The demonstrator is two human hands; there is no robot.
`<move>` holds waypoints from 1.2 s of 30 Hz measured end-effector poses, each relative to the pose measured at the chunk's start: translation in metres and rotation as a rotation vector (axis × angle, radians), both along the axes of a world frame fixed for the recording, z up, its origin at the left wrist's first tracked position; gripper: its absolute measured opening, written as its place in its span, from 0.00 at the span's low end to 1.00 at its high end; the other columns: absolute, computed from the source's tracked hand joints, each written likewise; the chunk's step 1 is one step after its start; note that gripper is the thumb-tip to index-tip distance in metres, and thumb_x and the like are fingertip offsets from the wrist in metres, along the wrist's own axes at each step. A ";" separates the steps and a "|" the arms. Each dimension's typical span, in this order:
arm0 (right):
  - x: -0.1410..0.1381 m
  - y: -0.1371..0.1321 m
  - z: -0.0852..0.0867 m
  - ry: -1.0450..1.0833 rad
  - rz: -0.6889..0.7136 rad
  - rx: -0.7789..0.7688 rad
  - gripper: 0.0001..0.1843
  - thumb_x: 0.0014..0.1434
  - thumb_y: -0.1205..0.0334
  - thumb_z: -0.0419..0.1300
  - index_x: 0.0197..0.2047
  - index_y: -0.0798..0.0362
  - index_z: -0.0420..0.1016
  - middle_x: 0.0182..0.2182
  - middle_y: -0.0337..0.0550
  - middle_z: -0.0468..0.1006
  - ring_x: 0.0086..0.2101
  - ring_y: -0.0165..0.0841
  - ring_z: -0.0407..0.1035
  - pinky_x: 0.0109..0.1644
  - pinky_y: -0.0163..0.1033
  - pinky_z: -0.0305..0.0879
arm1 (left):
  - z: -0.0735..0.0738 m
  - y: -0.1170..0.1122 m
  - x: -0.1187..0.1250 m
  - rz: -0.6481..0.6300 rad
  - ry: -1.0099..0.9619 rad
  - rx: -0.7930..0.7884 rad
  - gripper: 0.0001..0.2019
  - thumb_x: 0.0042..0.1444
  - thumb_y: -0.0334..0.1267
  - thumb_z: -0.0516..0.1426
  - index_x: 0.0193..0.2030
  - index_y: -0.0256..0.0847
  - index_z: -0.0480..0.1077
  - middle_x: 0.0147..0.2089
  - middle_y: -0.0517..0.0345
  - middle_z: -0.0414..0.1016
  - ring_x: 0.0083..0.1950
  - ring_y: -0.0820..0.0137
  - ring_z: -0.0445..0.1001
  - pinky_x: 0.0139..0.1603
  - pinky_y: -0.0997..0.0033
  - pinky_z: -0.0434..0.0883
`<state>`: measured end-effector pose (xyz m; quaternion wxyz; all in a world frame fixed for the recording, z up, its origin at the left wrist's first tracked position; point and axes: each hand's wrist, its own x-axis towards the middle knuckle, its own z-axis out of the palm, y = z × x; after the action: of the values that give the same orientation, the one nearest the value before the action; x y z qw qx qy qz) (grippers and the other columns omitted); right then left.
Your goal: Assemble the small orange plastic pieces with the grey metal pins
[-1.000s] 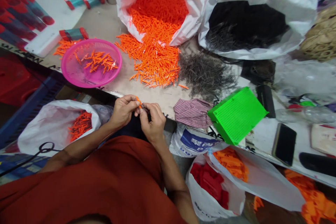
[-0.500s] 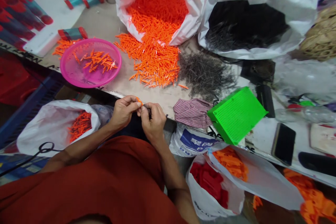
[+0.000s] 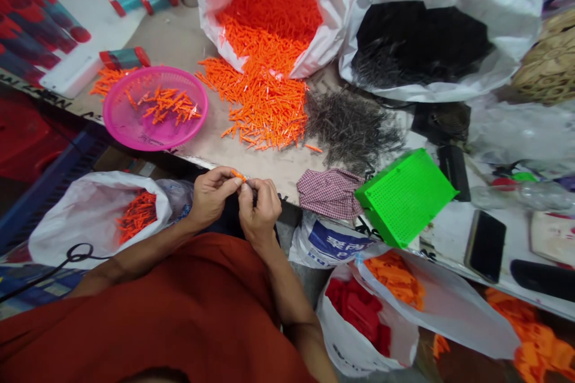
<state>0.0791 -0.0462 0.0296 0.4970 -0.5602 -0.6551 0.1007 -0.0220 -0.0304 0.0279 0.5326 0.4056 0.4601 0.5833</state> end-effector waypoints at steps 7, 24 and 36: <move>-0.004 -0.001 0.003 0.035 -0.054 -0.039 0.05 0.58 0.66 0.54 0.30 0.52 0.67 0.24 0.36 0.71 0.25 0.27 0.65 0.30 0.34 0.62 | -0.006 0.000 0.000 0.009 -0.023 0.041 0.03 0.47 0.35 0.60 0.29 0.38 0.73 0.26 0.62 0.74 0.28 0.75 0.72 0.34 0.76 0.71; -0.005 0.000 0.006 0.171 0.006 -0.116 0.07 0.59 0.65 0.54 0.29 0.52 0.69 0.24 0.36 0.71 0.26 0.27 0.66 0.30 0.34 0.63 | 0.002 0.001 -0.006 -0.011 0.073 0.058 0.03 0.48 0.34 0.59 0.28 0.38 0.74 0.25 0.62 0.75 0.26 0.75 0.73 0.31 0.76 0.71; 0.002 0.005 0.004 0.075 0.053 -0.067 0.04 0.58 0.67 0.56 0.31 0.53 0.70 0.25 0.37 0.74 0.27 0.28 0.68 0.32 0.35 0.65 | -0.007 0.011 -0.009 -0.152 -0.259 -0.105 0.05 0.43 0.34 0.63 0.27 0.35 0.73 0.22 0.61 0.73 0.23 0.76 0.71 0.27 0.76 0.70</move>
<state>0.0809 -0.0416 0.0336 0.4995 -0.5545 -0.6469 0.1566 -0.0308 -0.0190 0.0204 0.6506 0.3323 0.3851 0.5639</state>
